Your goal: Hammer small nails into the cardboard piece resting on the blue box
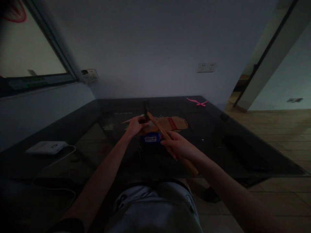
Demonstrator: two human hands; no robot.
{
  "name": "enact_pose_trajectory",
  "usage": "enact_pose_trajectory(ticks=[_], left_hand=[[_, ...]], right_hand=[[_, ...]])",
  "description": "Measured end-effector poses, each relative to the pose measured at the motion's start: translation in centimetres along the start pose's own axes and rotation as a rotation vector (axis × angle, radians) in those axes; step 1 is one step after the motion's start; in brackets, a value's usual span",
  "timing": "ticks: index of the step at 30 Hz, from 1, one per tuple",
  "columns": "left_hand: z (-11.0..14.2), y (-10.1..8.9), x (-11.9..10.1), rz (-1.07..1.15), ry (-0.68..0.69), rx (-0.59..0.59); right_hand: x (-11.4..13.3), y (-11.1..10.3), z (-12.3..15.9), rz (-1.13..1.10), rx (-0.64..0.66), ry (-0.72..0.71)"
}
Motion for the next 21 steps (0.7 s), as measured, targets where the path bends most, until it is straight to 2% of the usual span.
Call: enact_pose_trajectory(ticks=[7,14,21], left_hand=[[-0.2,0.3,0.2,0.039,0.000,0.029],[-0.1,0.0,0.2,-0.012,0.013,-0.004],[0.0,0.0,-0.1,0.013,0.005,0.017]], right_hand=[[0.6,-0.2,0.2,-0.001,-0.016,-0.036],[-0.7,-0.2,0.0,-0.008,0.002,-0.015],[0.3,-0.5,0.5,0.001,-0.033,-0.031]])
Point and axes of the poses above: each hand's wrist, its own z-axis away from the middle knuckle, its own y-axis out of the palm, x = y × z, the point moved 6 cm from there along -z, towards the middle knuckle, and after that the axes turned 12 degrees about -y, right-handed, at the moved point
